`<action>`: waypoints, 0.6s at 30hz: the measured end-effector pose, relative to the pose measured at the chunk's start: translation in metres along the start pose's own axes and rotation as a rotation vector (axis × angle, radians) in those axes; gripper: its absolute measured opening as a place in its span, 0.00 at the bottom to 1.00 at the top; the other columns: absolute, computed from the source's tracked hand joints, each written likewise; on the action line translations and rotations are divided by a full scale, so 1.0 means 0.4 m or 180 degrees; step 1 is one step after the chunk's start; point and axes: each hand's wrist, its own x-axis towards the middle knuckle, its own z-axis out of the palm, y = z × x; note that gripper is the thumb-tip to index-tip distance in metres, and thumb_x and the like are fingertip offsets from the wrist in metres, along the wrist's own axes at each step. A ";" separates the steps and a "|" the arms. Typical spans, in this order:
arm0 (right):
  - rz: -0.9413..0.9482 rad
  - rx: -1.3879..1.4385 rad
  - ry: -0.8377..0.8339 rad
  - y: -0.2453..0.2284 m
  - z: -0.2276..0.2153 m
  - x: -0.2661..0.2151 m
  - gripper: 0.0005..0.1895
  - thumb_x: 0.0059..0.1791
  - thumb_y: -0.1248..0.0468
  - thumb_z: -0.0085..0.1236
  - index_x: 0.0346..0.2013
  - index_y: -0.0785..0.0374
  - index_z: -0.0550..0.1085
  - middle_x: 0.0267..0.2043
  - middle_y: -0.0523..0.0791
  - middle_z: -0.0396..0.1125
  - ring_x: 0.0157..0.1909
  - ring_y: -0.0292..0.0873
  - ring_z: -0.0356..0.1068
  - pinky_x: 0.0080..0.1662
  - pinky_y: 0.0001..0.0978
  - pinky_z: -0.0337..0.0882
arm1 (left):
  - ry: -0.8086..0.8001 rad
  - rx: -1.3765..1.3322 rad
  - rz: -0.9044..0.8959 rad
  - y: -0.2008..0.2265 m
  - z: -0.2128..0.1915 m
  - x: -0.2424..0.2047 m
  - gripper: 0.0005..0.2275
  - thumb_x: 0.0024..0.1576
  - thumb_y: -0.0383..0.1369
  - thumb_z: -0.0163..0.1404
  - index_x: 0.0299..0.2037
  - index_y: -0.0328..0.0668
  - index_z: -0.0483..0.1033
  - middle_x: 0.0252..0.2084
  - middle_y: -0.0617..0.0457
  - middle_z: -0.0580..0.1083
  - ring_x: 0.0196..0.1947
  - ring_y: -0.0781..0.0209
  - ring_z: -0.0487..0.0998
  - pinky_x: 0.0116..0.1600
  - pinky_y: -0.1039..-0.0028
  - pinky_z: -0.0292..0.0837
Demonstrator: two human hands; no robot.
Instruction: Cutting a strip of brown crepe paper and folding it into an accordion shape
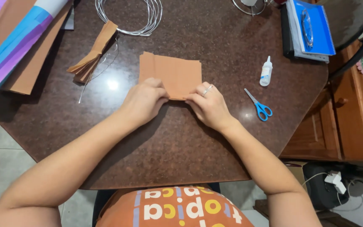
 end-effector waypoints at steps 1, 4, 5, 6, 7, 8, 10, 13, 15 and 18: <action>0.0020 0.0008 -0.0009 0.009 0.002 -0.010 0.04 0.53 0.64 0.59 0.34 0.60 0.77 0.32 0.44 0.66 0.35 0.50 0.68 0.39 0.41 0.70 | -0.0019 -0.0012 -0.0003 -0.001 0.001 -0.001 0.03 0.55 0.35 0.58 0.30 0.51 0.80 0.33 0.58 0.75 0.39 0.56 0.78 0.40 0.68 0.76; 0.0387 0.0656 -0.0268 0.033 0.006 -0.028 0.04 0.53 0.64 0.60 0.36 0.61 0.77 0.30 0.45 0.64 0.36 0.52 0.68 0.41 0.41 0.70 | -0.0428 -0.0415 -0.0260 -0.010 -0.006 0.007 0.04 0.57 0.33 0.56 0.32 0.46 0.81 0.32 0.52 0.74 0.39 0.48 0.78 0.41 0.63 0.76; 0.0605 0.0921 -0.0327 0.036 0.003 -0.029 0.04 0.54 0.64 0.59 0.36 0.61 0.78 0.31 0.45 0.66 0.37 0.52 0.69 0.42 0.41 0.70 | -0.0530 -0.0501 -0.0212 -0.010 -0.011 0.009 0.04 0.57 0.32 0.55 0.33 0.44 0.81 0.33 0.49 0.75 0.39 0.45 0.79 0.42 0.60 0.76; 0.0837 0.1182 -0.0385 0.037 0.001 -0.034 0.05 0.54 0.65 0.58 0.36 0.62 0.79 0.33 0.46 0.68 0.38 0.51 0.71 0.43 0.41 0.70 | -0.0641 -0.0593 -0.0156 -0.010 -0.014 0.011 0.04 0.57 0.30 0.54 0.34 0.41 0.81 0.33 0.47 0.77 0.40 0.43 0.80 0.42 0.58 0.76; 0.0862 0.1193 -0.0390 0.037 0.001 -0.037 0.05 0.54 0.65 0.58 0.36 0.62 0.79 0.33 0.46 0.68 0.38 0.51 0.71 0.43 0.41 0.70 | -0.0666 -0.0605 -0.0161 -0.010 -0.016 0.008 0.04 0.57 0.30 0.54 0.34 0.41 0.81 0.33 0.47 0.77 0.40 0.43 0.80 0.42 0.58 0.76; 0.0967 0.1274 -0.0455 0.039 0.000 -0.038 0.04 0.54 0.65 0.58 0.37 0.62 0.79 0.33 0.47 0.69 0.38 0.53 0.71 0.44 0.42 0.71 | -0.0696 -0.0582 -0.0199 -0.011 -0.019 0.008 0.04 0.58 0.30 0.54 0.35 0.41 0.81 0.33 0.47 0.77 0.41 0.44 0.80 0.43 0.59 0.76; 0.1087 0.1358 -0.0516 0.034 -0.008 -0.032 0.04 0.54 0.65 0.58 0.37 0.63 0.79 0.33 0.48 0.70 0.38 0.54 0.72 0.45 0.44 0.71 | -0.0739 -0.0562 -0.0232 -0.011 -0.024 0.008 0.04 0.59 0.30 0.53 0.37 0.42 0.81 0.34 0.48 0.77 0.41 0.44 0.80 0.43 0.59 0.76; 0.1361 0.1490 -0.0580 0.021 -0.023 -0.016 0.06 0.52 0.65 0.61 0.43 0.62 0.79 0.32 0.50 0.71 0.39 0.55 0.74 0.45 0.44 0.72 | -0.0969 -0.0587 -0.0510 -0.012 -0.031 0.010 0.05 0.60 0.34 0.52 0.39 0.46 0.82 0.35 0.50 0.79 0.42 0.46 0.82 0.46 0.60 0.76; 0.1433 0.1464 -0.0646 0.021 -0.025 -0.012 0.05 0.52 0.66 0.61 0.42 0.61 0.79 0.32 0.50 0.71 0.39 0.54 0.74 0.45 0.44 0.72 | -0.1012 -0.0842 -0.0682 -0.015 -0.042 0.013 0.06 0.58 0.34 0.55 0.41 0.45 0.81 0.36 0.47 0.81 0.44 0.42 0.82 0.48 0.56 0.76; 0.1494 0.1412 -0.0681 0.023 -0.021 -0.013 0.04 0.51 0.66 0.61 0.40 0.61 0.80 0.32 0.49 0.72 0.39 0.54 0.74 0.45 0.43 0.71 | -0.1068 -0.0785 -0.0730 -0.021 -0.067 0.023 0.06 0.57 0.35 0.55 0.39 0.45 0.82 0.35 0.48 0.82 0.42 0.45 0.83 0.47 0.58 0.76</action>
